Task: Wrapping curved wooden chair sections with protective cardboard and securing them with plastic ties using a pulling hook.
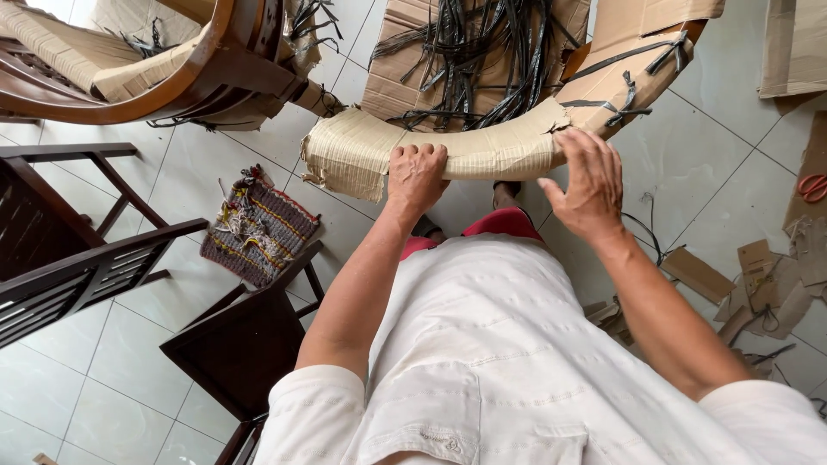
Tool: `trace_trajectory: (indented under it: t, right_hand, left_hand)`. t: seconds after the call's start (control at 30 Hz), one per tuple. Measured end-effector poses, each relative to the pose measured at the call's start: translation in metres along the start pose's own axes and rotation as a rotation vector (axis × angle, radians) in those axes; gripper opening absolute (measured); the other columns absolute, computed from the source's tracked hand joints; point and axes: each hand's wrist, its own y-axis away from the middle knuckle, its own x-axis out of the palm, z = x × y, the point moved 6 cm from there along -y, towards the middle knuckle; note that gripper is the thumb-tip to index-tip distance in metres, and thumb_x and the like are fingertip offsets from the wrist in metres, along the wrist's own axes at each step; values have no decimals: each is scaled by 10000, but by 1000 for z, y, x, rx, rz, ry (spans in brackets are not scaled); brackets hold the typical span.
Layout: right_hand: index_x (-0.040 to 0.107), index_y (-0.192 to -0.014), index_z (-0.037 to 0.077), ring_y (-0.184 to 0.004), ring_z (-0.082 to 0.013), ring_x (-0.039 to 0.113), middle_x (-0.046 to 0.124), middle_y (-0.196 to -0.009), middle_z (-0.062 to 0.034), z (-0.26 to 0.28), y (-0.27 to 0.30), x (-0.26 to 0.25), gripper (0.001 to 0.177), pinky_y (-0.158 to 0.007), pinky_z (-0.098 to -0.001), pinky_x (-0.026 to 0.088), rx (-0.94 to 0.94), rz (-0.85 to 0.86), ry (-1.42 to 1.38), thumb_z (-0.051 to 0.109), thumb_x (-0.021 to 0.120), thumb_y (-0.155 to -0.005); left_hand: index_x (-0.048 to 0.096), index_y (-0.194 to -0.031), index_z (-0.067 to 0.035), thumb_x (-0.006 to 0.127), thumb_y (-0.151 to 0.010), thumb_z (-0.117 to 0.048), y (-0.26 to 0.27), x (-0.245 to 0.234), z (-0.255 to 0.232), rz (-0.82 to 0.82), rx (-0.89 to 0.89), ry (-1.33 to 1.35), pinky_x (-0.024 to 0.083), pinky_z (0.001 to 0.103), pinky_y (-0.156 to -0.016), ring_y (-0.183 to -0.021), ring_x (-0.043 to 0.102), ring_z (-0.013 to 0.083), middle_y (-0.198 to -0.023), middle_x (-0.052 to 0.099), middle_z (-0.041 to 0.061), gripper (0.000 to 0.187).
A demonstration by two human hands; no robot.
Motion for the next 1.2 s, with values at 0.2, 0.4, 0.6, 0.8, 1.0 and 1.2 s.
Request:
trace_trajectory:
  t: [0.2,0.4,0.6,0.8,1.0,1.2]
  right_hand:
    - [556,-1513,156,-1454,-446,442,566,-1489,-206,-17,-33,52,695,-1219,-663,209,-13,545,204,365,769,-885]
    - [596,-1319,206,-1258,-331,615,655,-1261,-88,-17,-44,84,575,-1108,-464,373,-181,526,271,270,715,-759]
    - [599,-1057,152,-983,-365,721,691,-1026,-97,-39,-56,135,456,-913,-488,513,-209,659,256,244,793,-654]
    - [621,-1094,81,-1030,-409,709,687,-1072,-161,-12,-79,109,388,-896,-508,531,-196,840,172,140,637,-711]
    - [631,-1231,86,-1197,-408,659,679,-1238,-164,21,-115,73,566,-1000,-538,505,-157,1061,50,284,706,-705]
    - [250,-1638,98,-1570,-455,169,218,-1705,-220,0,-136,109,953,-1296,-567,136,78,1568,-301,731,262,-925]
  left_hand:
    - [584,-1164,-173,849,-729,-421,3,-30,-10,135,-18,49,432,478,-970,-1038,673,313,-1038,669,61,566]
    - [537,-1314,-194,834,-779,-420,-21,-52,-28,352,86,177,467,493,-997,-1106,692,331,-1157,669,65,652]
    - [612,-1083,-150,783,-767,-488,-30,-26,-30,335,97,173,584,463,-864,-962,744,325,-985,709,79,494]
    - [650,-1047,-152,767,-745,-562,-36,-26,-34,354,80,109,603,404,-869,-947,758,271,-951,735,66,523]
    - [615,-952,-146,741,-618,-706,-31,12,-31,128,91,48,599,417,-800,-863,734,284,-854,688,70,664]
    - [645,-960,-133,773,-639,-599,-28,20,-28,83,78,9,584,388,-845,-918,724,267,-888,702,82,581]
